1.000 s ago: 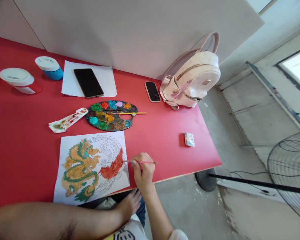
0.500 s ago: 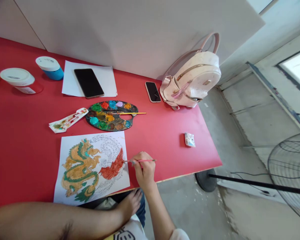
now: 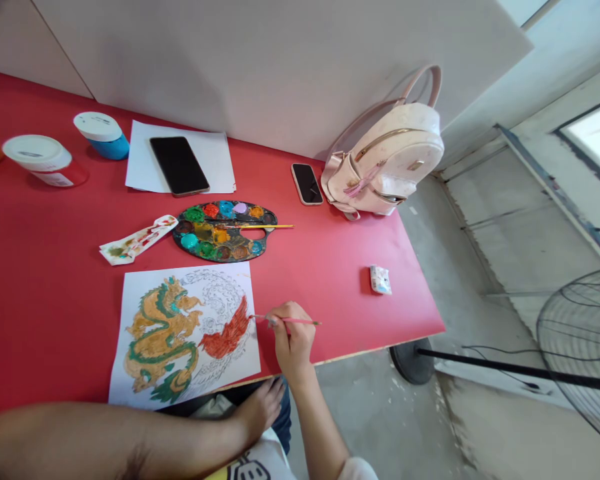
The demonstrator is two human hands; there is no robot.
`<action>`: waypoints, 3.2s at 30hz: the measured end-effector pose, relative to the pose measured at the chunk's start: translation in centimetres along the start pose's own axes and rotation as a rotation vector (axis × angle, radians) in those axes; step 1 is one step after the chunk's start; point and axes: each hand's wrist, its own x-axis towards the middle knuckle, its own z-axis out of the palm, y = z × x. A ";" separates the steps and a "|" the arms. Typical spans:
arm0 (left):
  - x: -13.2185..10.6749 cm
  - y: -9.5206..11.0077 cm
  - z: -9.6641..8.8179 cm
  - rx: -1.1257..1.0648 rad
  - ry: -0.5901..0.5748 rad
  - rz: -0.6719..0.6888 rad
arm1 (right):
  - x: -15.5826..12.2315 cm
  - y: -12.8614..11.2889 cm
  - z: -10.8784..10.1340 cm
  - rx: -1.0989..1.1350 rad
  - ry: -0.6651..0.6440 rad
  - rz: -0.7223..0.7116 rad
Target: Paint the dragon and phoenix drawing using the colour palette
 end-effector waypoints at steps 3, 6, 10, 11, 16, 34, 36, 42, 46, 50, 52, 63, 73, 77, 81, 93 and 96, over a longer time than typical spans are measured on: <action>-0.2 0.0 0.4 0.092 0.010 0.055 | -0.1 -0.1 0.1 0.048 0.015 0.001; -0.2 0.1 0.4 0.161 -0.042 0.073 | -0.1 -0.1 0.2 0.027 -0.011 -0.009; -0.1 0.3 0.7 0.131 -0.053 0.061 | -0.2 0.0 0.2 -0.031 0.007 -0.001; 0.0 0.2 0.8 0.127 -0.043 0.062 | -0.2 0.0 0.2 -0.026 0.020 0.001; 0.0 0.0 0.7 0.152 -0.055 0.076 | -0.3 -0.1 0.3 0.003 0.008 -0.011; 0.1 0.3 0.6 0.106 -0.076 0.086 | 0.0 0.1 0.4 0.049 0.026 -0.044; 0.1 0.3 0.8 0.115 -0.055 0.073 | 0.0 0.1 0.3 0.079 0.014 -0.046; 0.1 0.2 0.8 0.136 -0.038 0.057 | 0.1 0.2 0.4 0.017 -0.024 -0.055; 0.2 0.2 0.7 0.150 -0.031 0.061 | 0.2 0.2 0.3 0.036 0.002 -0.056; 0.0 0.4 1.0 0.175 -0.042 0.082 | 0.0 -0.1 0.0 0.045 0.000 -0.014; 0.0 0.5 1.2 0.172 -0.045 0.092 | 0.0 -0.2 0.0 0.026 -0.013 -0.001; -0.1 0.4 1.5 0.132 0.020 0.064 | 0.0 -0.1 0.1 -0.019 -0.005 -0.031; -0.6 1.0 2.5 0.126 -0.008 0.071 | 0.1 -0.2 0.1 -0.001 -0.027 -0.050; -0.7 1.2 2.7 0.079 -0.032 0.039 | -0.2 0.0 0.2 -0.004 -0.027 -0.055; -0.5 1.1 2.2 0.083 -0.062 0.028 | -0.2 -0.1 0.1 0.040 -0.025 -0.082; 0.7 0.2 -0.5 0.105 -0.399 0.186 | 0.0 -0.3 0.2 0.008 -0.047 -0.100; 0.7 0.4 -0.8 -0.033 -0.169 -0.017 | 0.0 -0.2 0.2 0.010 -0.073 -0.103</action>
